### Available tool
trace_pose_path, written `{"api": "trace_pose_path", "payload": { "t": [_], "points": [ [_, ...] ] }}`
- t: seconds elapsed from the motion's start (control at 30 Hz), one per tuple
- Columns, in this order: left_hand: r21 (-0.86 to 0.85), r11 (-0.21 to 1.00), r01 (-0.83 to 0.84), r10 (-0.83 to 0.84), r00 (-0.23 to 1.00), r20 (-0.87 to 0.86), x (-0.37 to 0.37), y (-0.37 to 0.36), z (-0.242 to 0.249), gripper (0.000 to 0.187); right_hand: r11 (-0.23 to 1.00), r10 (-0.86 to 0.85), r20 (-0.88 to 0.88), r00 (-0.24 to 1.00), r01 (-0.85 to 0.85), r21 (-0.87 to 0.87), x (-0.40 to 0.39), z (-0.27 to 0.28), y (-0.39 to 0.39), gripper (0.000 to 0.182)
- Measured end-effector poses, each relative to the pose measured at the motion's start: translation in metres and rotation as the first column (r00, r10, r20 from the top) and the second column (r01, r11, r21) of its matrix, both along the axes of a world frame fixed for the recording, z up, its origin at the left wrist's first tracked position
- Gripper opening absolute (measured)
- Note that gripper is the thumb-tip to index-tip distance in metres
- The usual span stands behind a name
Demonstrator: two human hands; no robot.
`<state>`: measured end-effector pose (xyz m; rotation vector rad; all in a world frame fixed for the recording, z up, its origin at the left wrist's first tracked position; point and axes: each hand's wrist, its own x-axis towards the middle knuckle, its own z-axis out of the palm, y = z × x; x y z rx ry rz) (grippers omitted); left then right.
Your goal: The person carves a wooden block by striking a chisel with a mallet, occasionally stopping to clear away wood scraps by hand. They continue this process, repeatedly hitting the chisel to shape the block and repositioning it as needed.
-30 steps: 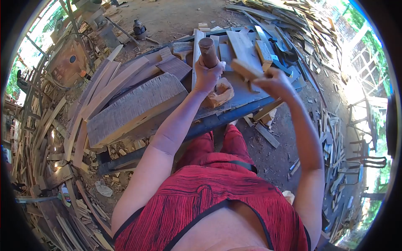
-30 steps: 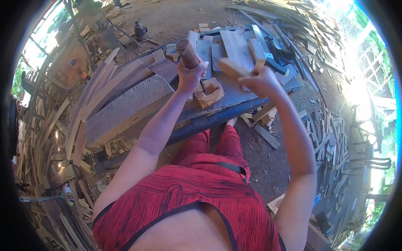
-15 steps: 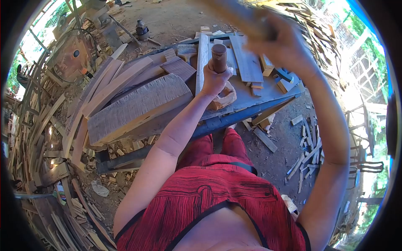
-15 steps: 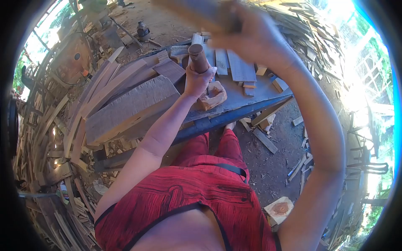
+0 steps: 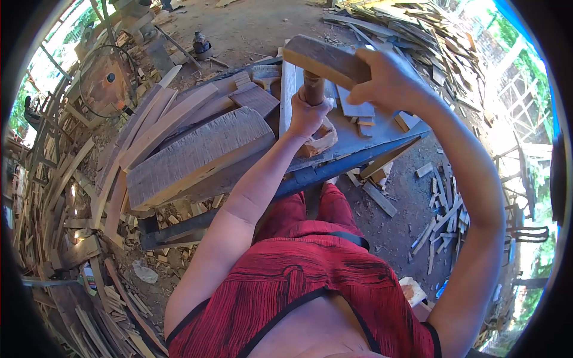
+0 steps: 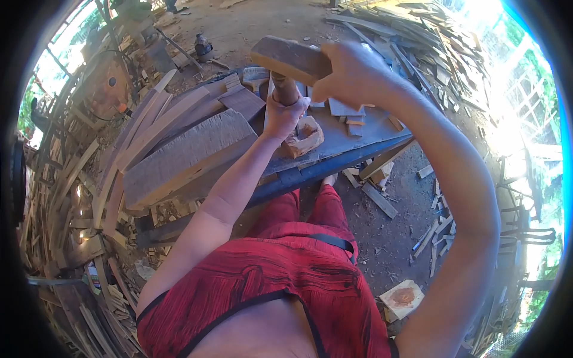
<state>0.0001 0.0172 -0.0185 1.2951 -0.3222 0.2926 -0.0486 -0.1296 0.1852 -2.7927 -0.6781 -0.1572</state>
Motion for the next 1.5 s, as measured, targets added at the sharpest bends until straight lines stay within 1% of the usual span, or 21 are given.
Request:
{"api": "trace_pose_path", "payload": {
  "t": [0.07, 0.13, 0.17, 0.2, 0.27, 0.3, 0.33, 0.43, 0.53, 0.6, 0.67, 0.7, 0.73, 0.83, 0.87, 0.97, 1.13, 1.2, 1.23, 1.33, 1.5],
  "points": [
    [0.026, 1.000, -0.010, 0.010, 1.000, -0.008, 0.001, -0.001, -0.002, 0.019, 0.999, -0.013, 0.098, 0.995, 0.016, -0.029, -0.015, 0.018, 0.006, 0.052],
    [-0.016, 0.999, 0.033, -0.034, 0.998, -0.050, 0.001, 0.000, -0.001, 0.019, 0.835, 0.072, -0.013, 0.997, -0.053, 0.548, -0.021, 0.021, 0.007, 0.056],
    [-0.016, 0.999, 0.032, -0.033, 0.998, -0.051, -0.001, 0.000, 0.000, 0.019, 0.744, 0.102, 0.110, 0.989, -0.149, 0.652, -0.022, 0.012, 0.012, 0.056],
    [-0.006, 1.000, 0.018, -0.019, 0.998, -0.061, -0.003, -0.001, 0.004, 0.019, 0.742, 0.104, 0.113, 0.988, -0.152, 0.653, -0.020, 0.006, 0.011, 0.056],
    [0.008, 1.000, 0.002, -0.002, 0.998, -0.068, -0.001, -0.003, 0.004, 0.020, 0.998, 0.062, 0.074, 0.995, -0.062, 0.002, -0.015, -0.010, 0.005, 0.052],
    [0.002, 1.000, 0.012, -0.012, 0.999, -0.032, 0.000, -0.004, 0.001, 0.020, 0.972, 0.219, 0.338, 0.915, -0.236, 0.008, -0.009, -0.014, 0.011, 0.049],
    [-0.005, 1.000, 0.026, -0.026, 1.000, 0.003, 0.002, -0.005, -0.002, 0.020, 0.972, 0.214, 0.341, 0.915, -0.233, 0.014, -0.008, -0.012, 0.008, 0.049],
    [0.005, 0.999, 0.031, -0.031, 0.999, -0.044, 0.001, -0.004, -0.004, 0.021, 0.963, -0.025, 0.009, 1.000, 0.022, 0.269, -0.017, 0.031, 0.012, 0.065],
    [-0.001, 1.000, 0.022, -0.022, 0.999, -0.047, 0.000, -0.003, -0.001, 0.022, 0.804, 0.127, 0.026, 0.992, -0.118, 0.582, -0.026, 0.025, 0.016, 0.066],
    [0.015, 1.000, 0.009, -0.008, 0.999, -0.052, -0.003, 0.000, 0.003, 0.021, 0.902, 0.060, -0.058, 0.997, -0.029, 0.430, -0.018, 0.012, 0.012, 0.059],
    [0.036, 0.999, 0.004, -0.002, 0.998, -0.056, -0.004, 0.002, 0.004, 0.021, 0.994, -0.095, -0.201, 0.975, 0.082, -0.074, -0.018, 0.011, 0.015, 0.050],
    [0.013, 1.000, 0.014, -0.013, 0.999, -0.049, -0.003, 0.001, 0.003, 0.021, 0.982, -0.112, -0.093, 0.989, 0.096, -0.161, -0.023, 0.023, 0.018, 0.045],
    [-0.013, 1.000, 0.021, -0.022, 0.999, -0.046, -0.003, 0.001, 0.001, 0.020, 0.982, -0.111, -0.096, 0.989, 0.094, -0.163, -0.022, 0.023, 0.016, 0.045],
    [-0.002, 0.998, 0.056, -0.056, 0.996, -0.068, -0.002, 0.006, 0.002, 0.020, 0.804, 0.134, -0.052, 0.990, -0.078, 0.589, -0.026, 0.019, 0.013, 0.048],
    [-0.004, 0.999, 0.049, -0.049, 0.997, -0.067, -0.003, 0.006, 0.004, 0.020, 0.805, 0.141, -0.052, 0.989, -0.084, 0.588, -0.028, 0.015, 0.014, 0.048],
    [0.035, 0.999, 0.005, -0.004, 0.999, -0.039, -0.007, 0.003, 0.008, 0.019, 0.998, -0.065, -0.216, 0.974, 0.066, -0.004, -0.029, 0.000, 0.015, 0.055],
    [0.044, 0.999, 0.025, -0.020, 0.994, -0.109, -0.010, 0.003, 0.007, 0.019, 0.930, 0.082, 0.043, 0.996, -0.092, 0.357, -0.026, -0.004, 0.005, 0.054],
    [0.026, 0.999, 0.038, -0.036, 0.997, -0.073, -0.010, 0.004, 0.005, 0.020, 0.694, 0.151, 0.047, 0.987, -0.140, 0.706, -0.030, -0.016, 0.009, 0.046],
    [0.010, 0.998, 0.060, -0.060, 0.998, -0.033, -0.009, 0.003, 0.005, 0.021, 0.889, 0.023, -0.069, 0.997, 0.011, 0.458, -0.035, -0.015, 0.008, 0.055],
    [0.003, 0.998, 0.060, -0.060, 0.994, 0.096, -0.013, 0.000, 0.006, 0.018, 0.976, -0.093, -0.362, 0.927, 0.157, 0.151, -0.038, -0.014, 0.007, 0.055],
    [-0.101, 0.993, 0.054, -0.060, 0.997, -0.051, -0.006, 0.008, -0.003, 0.015, 0.924, -0.002, -0.058, 0.998, 0.024, 0.382, -0.039, 0.008, 0.004, 0.055]
  ]
}}
